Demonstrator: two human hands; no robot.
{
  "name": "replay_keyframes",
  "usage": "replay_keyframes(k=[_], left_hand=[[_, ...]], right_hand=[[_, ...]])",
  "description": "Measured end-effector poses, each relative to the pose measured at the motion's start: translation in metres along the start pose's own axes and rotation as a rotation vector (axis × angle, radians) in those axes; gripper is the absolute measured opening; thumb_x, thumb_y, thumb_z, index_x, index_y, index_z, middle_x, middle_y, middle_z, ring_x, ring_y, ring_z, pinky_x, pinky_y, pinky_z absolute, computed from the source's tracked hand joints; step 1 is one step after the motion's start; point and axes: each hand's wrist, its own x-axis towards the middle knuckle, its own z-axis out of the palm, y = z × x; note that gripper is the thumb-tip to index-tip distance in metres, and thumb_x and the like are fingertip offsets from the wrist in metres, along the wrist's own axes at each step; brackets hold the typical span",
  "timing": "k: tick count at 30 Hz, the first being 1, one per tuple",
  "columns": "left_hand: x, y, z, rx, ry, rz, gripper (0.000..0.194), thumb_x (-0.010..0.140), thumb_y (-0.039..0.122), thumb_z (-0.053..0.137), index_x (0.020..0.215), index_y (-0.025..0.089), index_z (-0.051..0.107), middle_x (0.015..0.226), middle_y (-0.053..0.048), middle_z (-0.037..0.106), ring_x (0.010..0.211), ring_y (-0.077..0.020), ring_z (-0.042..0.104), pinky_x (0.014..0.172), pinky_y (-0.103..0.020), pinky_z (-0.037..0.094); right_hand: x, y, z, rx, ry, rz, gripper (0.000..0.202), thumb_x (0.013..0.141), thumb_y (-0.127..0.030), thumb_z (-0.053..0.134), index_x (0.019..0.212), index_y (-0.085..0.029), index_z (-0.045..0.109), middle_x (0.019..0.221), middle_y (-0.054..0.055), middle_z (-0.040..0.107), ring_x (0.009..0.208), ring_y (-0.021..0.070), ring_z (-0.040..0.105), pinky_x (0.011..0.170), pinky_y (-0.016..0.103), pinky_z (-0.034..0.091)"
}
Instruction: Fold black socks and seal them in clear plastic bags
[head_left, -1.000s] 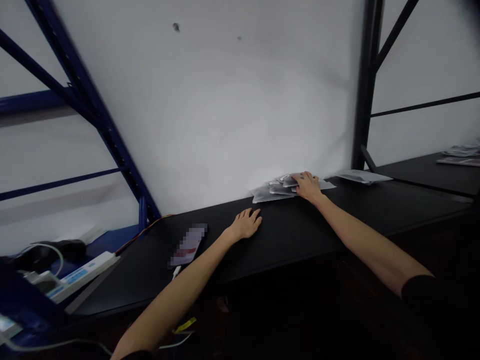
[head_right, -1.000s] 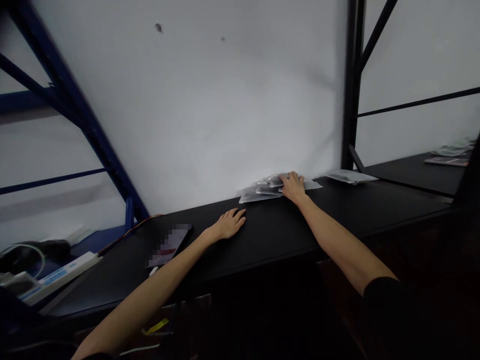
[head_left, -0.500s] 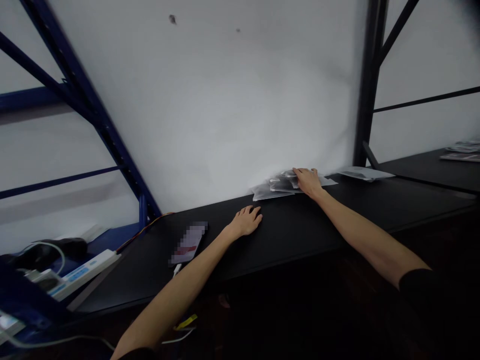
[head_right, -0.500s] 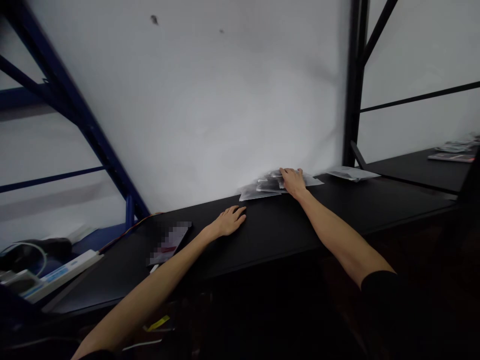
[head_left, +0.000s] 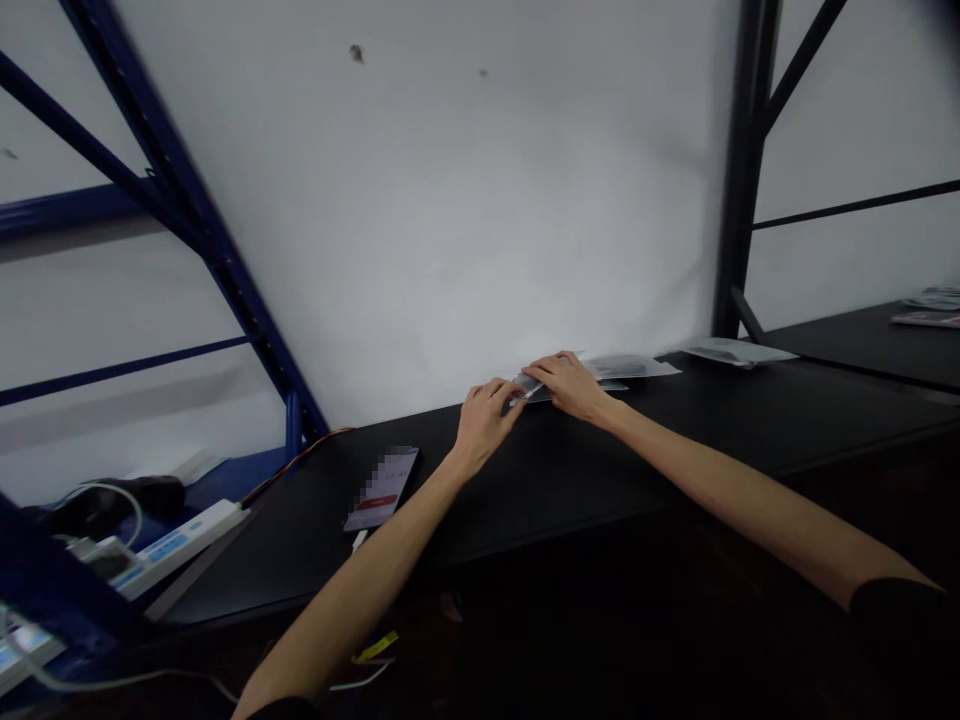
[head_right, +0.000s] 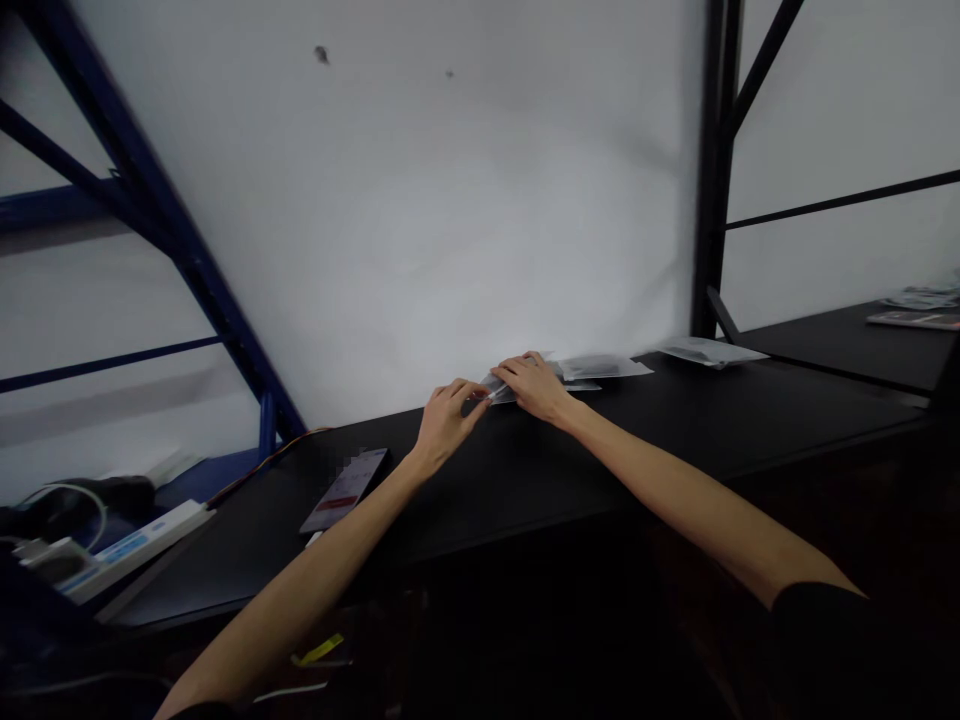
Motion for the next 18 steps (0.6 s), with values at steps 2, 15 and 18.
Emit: replay_keyframes(k=[2,15,18], left_hand=[[0.0,0.0,-0.001,0.009,0.006,0.001,0.014,0.103,0.033,0.057,0.11,0.026,0.067,0.105,-0.001,0.071,0.104,-0.0185,0.066,0.097,-0.036,0.043],[-0.001,-0.006,0.003,0.066,0.024,-0.037,0.008,0.1,0.029,0.061,0.099,0.024,0.068,0.098,-0.001,0.072,0.096,-0.0183,0.066,0.092,-0.035,0.041],[-0.001,-0.006,0.003,0.064,0.023,-0.028,0.008,0.1,0.028,0.061,0.097,0.024,0.068,0.098,-0.001,0.072,0.096,-0.0186,0.066,0.092,-0.035,0.041]], right_hand=[[0.001,-0.006,-0.001,0.025,0.002,-0.01,0.059,0.085,0.003,0.047,0.138,-0.022,0.056,0.13,0.012,0.067,0.12,0.0268,0.059,0.106,0.045,0.031],[0.001,-0.025,-0.023,0.248,0.15,-0.086,0.013,0.103,-0.03,0.057,0.109,-0.024,0.066,0.111,0.005,0.072,0.108,0.0222,0.061,0.102,0.04,0.028],[0.0,-0.025,-0.021,0.234,0.142,-0.09,0.013,0.104,-0.03,0.056,0.11,-0.023,0.064,0.108,0.004,0.072,0.107,0.0217,0.061,0.101,0.039,0.028]])
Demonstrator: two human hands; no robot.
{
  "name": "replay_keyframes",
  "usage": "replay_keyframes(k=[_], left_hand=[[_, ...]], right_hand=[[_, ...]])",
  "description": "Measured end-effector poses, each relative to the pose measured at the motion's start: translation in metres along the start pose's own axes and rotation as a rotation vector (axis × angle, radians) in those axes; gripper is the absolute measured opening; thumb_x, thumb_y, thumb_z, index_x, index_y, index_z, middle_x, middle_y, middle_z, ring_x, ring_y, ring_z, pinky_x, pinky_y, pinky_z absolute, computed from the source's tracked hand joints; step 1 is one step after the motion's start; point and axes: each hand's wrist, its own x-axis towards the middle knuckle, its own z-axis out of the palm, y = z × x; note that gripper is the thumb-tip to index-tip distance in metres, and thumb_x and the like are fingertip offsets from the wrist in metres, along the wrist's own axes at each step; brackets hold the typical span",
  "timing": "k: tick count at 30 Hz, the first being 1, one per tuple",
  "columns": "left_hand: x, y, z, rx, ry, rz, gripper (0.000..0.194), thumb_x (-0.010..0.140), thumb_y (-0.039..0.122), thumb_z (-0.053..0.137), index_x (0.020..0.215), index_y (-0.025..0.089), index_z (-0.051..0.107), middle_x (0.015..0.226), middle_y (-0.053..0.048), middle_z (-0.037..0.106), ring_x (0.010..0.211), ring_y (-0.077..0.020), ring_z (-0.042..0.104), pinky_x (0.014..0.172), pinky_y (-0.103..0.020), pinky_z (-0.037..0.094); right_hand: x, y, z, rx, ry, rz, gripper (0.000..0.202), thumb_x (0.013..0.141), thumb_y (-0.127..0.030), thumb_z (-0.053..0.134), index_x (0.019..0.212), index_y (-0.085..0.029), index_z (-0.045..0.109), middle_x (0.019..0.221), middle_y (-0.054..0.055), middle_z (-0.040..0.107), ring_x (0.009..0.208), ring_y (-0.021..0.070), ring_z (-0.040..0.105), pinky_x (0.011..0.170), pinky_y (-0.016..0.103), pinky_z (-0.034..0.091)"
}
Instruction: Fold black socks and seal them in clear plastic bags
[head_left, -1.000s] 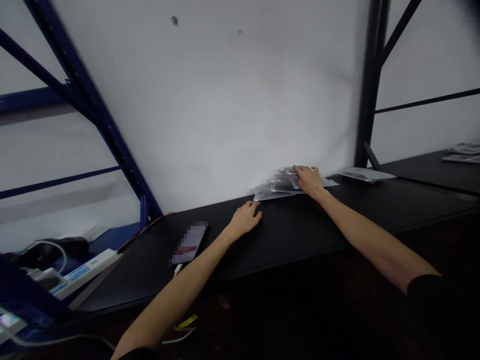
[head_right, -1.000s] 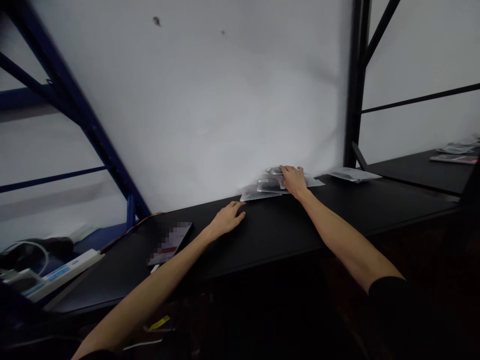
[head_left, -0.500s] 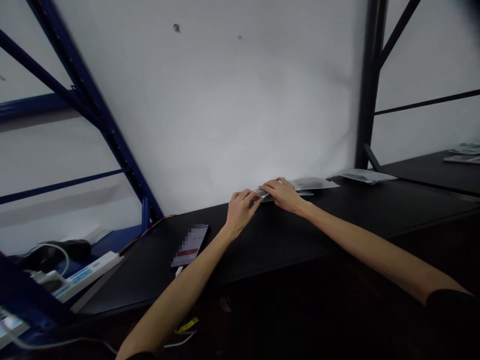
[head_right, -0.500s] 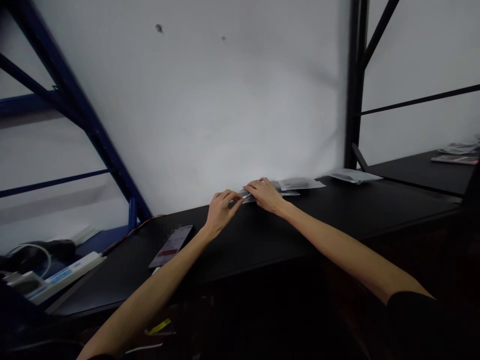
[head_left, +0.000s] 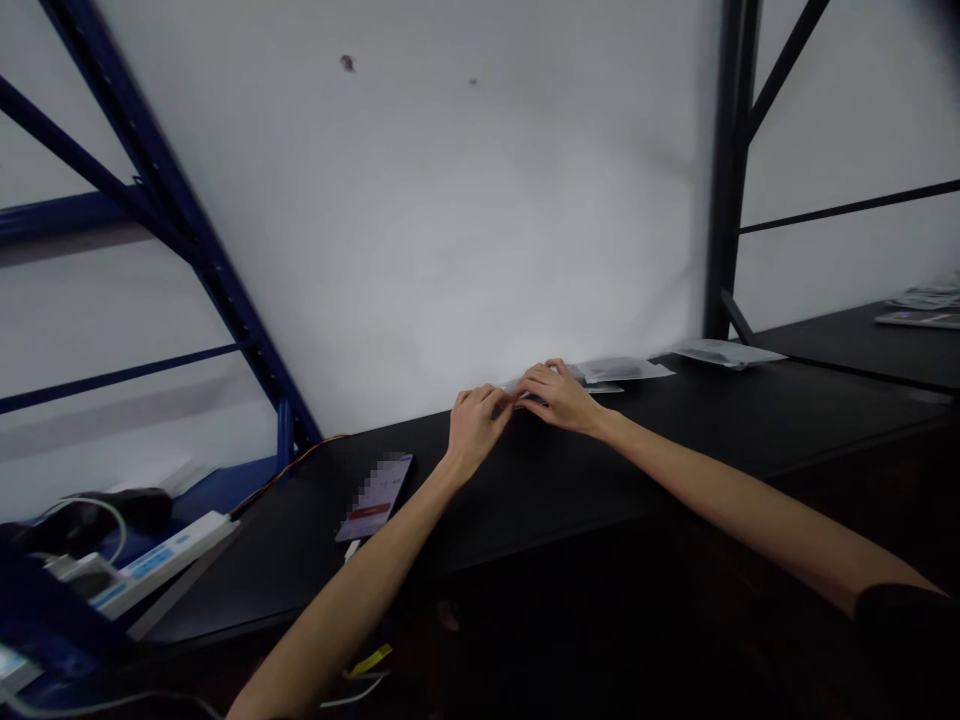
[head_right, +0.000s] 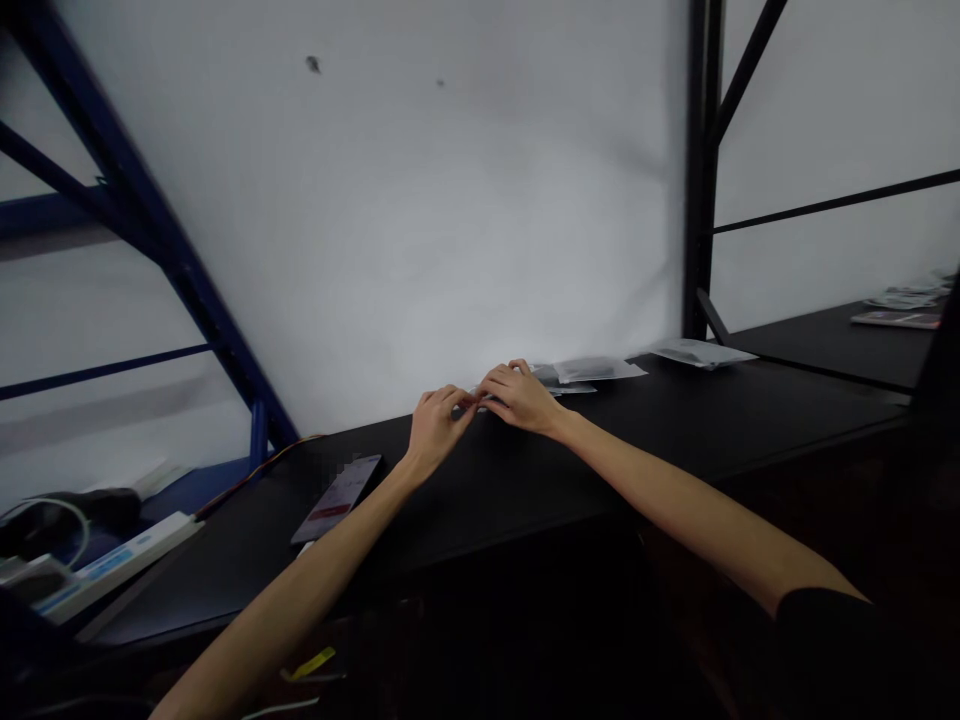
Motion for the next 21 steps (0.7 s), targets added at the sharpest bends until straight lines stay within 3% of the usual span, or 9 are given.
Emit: replay_keyframes(k=[7,21], left_hand=[[0.0,-0.003,0.0,0.052,-0.053,0.029,0.008,0.099,0.028,0.061,0.098,0.025,0.068,0.1,-0.001,0.072,0.097,-0.0201,0.064,0.092,-0.037,0.041],[0.005,0.006,-0.005,0.087,-0.086,0.117,0.012,0.1,0.028,0.059,0.092,0.025,0.068,0.098,-0.002,0.072,0.096,-0.0206,0.064,0.092,-0.039,0.04]], right_hand=[[0.0,0.005,0.003,-0.055,-0.073,-0.026,0.01,0.101,-0.027,0.055,0.108,-0.023,0.062,0.108,0.006,0.071,0.107,0.0239,0.059,0.098,0.039,0.03],[-0.016,0.061,-0.001,-0.241,-0.156,0.084,0.009,0.089,-0.023,0.064,0.098,-0.023,0.064,0.105,0.007,0.069,0.105,0.0258,0.057,0.099,0.042,0.03]])
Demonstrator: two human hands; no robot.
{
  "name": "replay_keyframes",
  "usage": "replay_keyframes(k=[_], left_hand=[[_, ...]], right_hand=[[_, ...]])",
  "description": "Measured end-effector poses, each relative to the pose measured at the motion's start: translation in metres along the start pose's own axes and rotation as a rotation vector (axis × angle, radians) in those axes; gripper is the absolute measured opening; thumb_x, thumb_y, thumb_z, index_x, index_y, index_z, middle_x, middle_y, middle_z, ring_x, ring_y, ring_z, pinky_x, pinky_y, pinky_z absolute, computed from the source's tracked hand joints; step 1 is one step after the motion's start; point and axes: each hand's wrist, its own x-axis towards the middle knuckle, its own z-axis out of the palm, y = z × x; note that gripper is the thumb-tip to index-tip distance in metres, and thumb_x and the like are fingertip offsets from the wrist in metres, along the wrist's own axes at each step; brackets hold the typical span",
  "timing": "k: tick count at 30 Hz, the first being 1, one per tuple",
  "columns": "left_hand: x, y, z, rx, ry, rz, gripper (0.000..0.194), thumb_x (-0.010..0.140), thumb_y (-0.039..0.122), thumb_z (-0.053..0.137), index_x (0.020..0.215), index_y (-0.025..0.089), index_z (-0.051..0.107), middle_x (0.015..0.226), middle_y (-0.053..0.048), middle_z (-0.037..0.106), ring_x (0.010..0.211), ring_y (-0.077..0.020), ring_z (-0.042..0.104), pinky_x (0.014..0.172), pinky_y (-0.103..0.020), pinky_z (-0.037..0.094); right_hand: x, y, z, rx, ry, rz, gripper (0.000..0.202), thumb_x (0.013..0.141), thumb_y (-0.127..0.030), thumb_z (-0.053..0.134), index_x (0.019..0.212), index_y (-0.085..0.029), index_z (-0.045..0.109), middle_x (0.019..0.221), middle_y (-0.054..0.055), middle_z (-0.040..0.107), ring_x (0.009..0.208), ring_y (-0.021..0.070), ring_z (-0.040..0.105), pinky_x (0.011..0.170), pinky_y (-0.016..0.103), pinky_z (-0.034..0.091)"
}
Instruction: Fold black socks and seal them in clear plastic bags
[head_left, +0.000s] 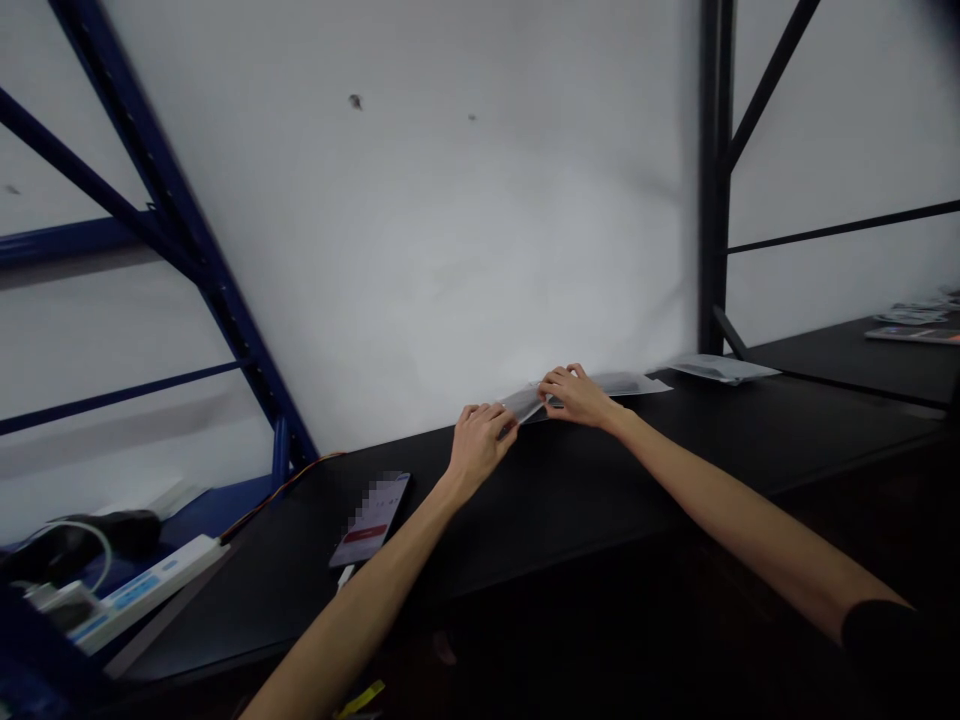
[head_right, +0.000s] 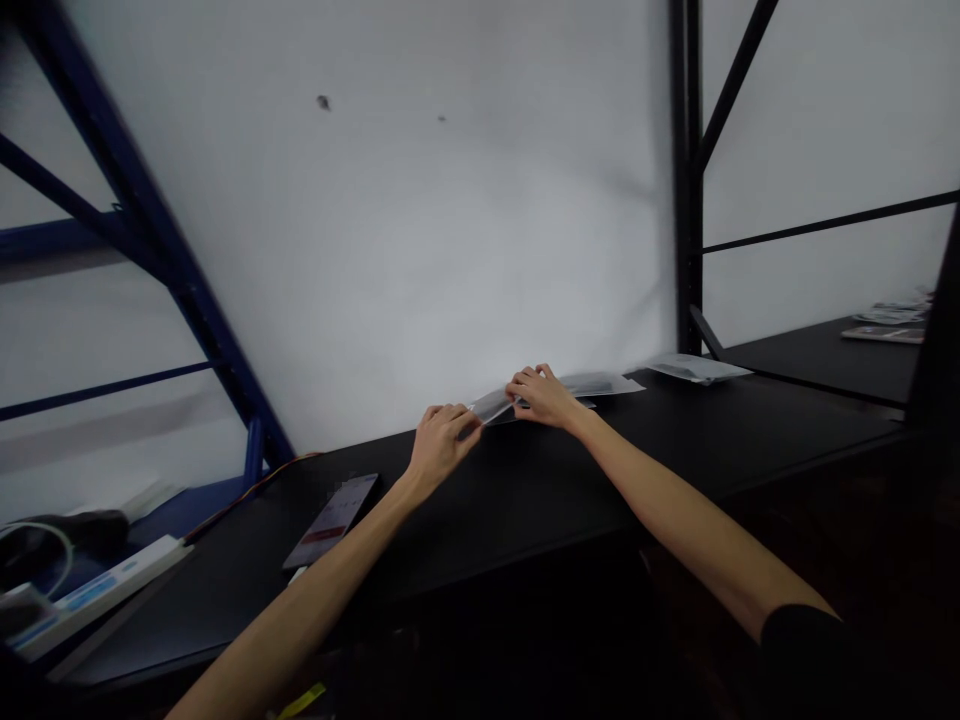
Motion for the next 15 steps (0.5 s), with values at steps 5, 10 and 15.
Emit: replay_keyframes(k=[5,10,15], left_hand=[[0.0,0.0,0.002,0.025,-0.003,-0.004,0.01,0.099,0.028,0.06,0.094,0.026,0.068,0.098,-0.002,0.072,0.096,-0.0208,0.064,0.095,-0.04,0.04],[0.001,-0.003,0.0,0.026,0.028,0.006,0.01,0.097,0.026,0.061,0.09,0.025,0.068,0.095,-0.002,0.072,0.094,-0.0201,0.063,0.094,-0.04,0.041],[0.001,-0.005,-0.005,-0.007,0.111,-0.004,0.013,0.095,0.024,0.061,0.082,0.024,0.064,0.09,-0.001,0.07,0.089,-0.0189,0.062,0.09,-0.038,0.041]], right_hand=[[-0.003,0.01,0.002,-0.026,-0.026,0.058,0.011,0.088,-0.023,0.064,0.099,-0.024,0.066,0.105,0.006,0.069,0.105,0.0258,0.057,0.1,0.043,0.03],[-0.006,0.019,0.005,-0.078,-0.041,0.122,0.013,0.09,-0.025,0.063,0.102,-0.025,0.066,0.106,0.006,0.069,0.106,0.0265,0.057,0.098,0.044,0.03],[-0.011,0.033,0.003,-0.096,-0.065,0.209,0.01,0.091,-0.027,0.062,0.101,-0.025,0.065,0.107,0.007,0.07,0.107,0.0267,0.057,0.098,0.043,0.03]])
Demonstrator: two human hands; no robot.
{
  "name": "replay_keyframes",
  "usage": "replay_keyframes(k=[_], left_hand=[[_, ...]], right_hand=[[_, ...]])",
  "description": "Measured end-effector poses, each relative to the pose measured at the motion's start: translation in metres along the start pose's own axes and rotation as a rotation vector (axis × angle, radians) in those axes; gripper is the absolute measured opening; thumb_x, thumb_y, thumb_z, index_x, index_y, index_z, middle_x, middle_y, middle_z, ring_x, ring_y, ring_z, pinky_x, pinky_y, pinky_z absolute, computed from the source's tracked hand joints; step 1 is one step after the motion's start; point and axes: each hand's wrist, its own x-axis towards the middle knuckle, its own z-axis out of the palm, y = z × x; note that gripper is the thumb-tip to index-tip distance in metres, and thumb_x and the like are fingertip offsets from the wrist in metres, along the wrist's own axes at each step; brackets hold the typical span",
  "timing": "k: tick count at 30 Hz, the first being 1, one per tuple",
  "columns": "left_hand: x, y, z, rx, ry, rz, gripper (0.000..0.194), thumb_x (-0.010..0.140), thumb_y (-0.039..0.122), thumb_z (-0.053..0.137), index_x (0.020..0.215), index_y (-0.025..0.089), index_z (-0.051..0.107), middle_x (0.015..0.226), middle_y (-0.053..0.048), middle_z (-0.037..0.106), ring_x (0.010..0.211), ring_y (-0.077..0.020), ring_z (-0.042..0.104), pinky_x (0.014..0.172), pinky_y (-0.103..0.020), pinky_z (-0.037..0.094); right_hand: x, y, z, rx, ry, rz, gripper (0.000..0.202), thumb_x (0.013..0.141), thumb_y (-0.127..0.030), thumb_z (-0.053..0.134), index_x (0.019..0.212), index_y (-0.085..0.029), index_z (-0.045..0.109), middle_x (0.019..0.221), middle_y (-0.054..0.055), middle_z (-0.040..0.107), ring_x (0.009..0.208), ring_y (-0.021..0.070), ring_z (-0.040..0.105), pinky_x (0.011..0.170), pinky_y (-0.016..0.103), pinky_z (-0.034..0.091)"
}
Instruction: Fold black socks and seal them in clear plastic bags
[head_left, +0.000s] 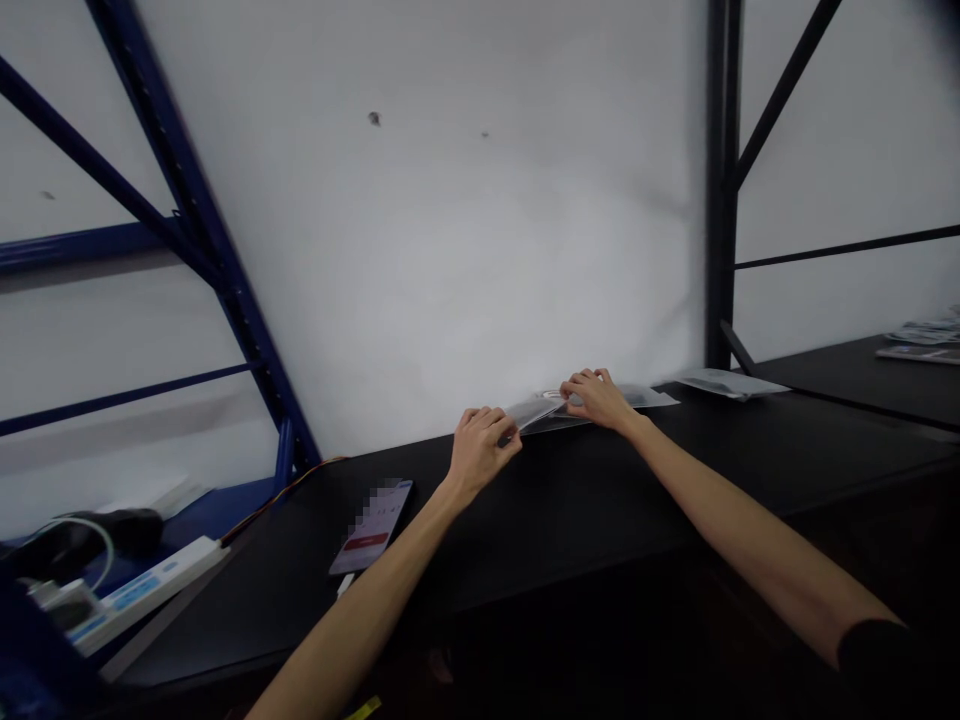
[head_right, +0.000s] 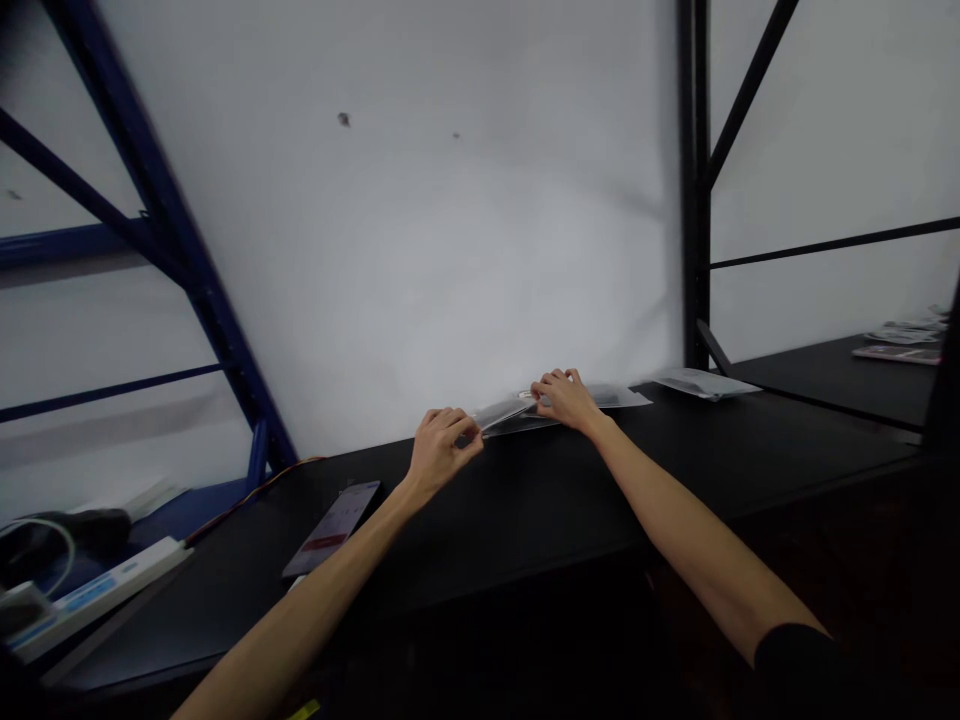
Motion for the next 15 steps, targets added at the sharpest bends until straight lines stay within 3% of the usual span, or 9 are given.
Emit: replay_keyframes(k=[5,9,12,15], left_hand=[[-0.001,0.002,-0.001,-0.02,0.036,-0.002,0.011,0.093,0.022,0.059,0.082,0.023,0.062,0.087,-0.001,0.068,0.087,-0.0181,0.061,0.089,-0.036,0.042],[-0.003,0.006,0.0,-0.039,-0.016,-0.052,0.005,0.092,0.02,0.059,0.092,0.023,0.063,0.095,-0.001,0.066,0.084,-0.0172,0.061,0.087,-0.035,0.046],[-0.005,0.009,0.0,-0.071,-0.056,-0.078,0.017,0.093,0.02,0.058,0.108,0.025,0.066,0.109,-0.003,0.064,0.089,-0.0179,0.061,0.088,-0.036,0.049],[-0.006,0.01,0.002,-0.109,-0.076,-0.014,0.034,0.094,0.017,0.058,0.124,0.03,0.065,0.12,-0.005,0.06,0.103,-0.021,0.059,0.095,-0.038,0.05]], right_hand=[[-0.003,0.01,-0.002,0.044,-0.017,0.048,0.008,0.09,-0.024,0.061,0.098,-0.024,0.063,0.107,0.007,0.07,0.107,0.0276,0.058,0.098,0.044,0.032],[-0.007,0.006,-0.004,0.232,-0.083,0.004,0.012,0.087,-0.017,0.056,0.097,-0.023,0.059,0.104,0.006,0.068,0.101,0.0238,0.061,0.09,0.036,0.041],[-0.009,0.0,-0.007,0.374,-0.095,0.005,0.011,0.086,-0.015,0.054,0.094,-0.023,0.057,0.1,0.005,0.065,0.093,0.0211,0.061,0.083,0.031,0.045],[-0.007,-0.009,-0.01,0.458,-0.071,0.0,0.009,0.086,-0.016,0.055,0.092,-0.022,0.057,0.098,0.005,0.064,0.089,0.0202,0.061,0.081,0.03,0.046]])
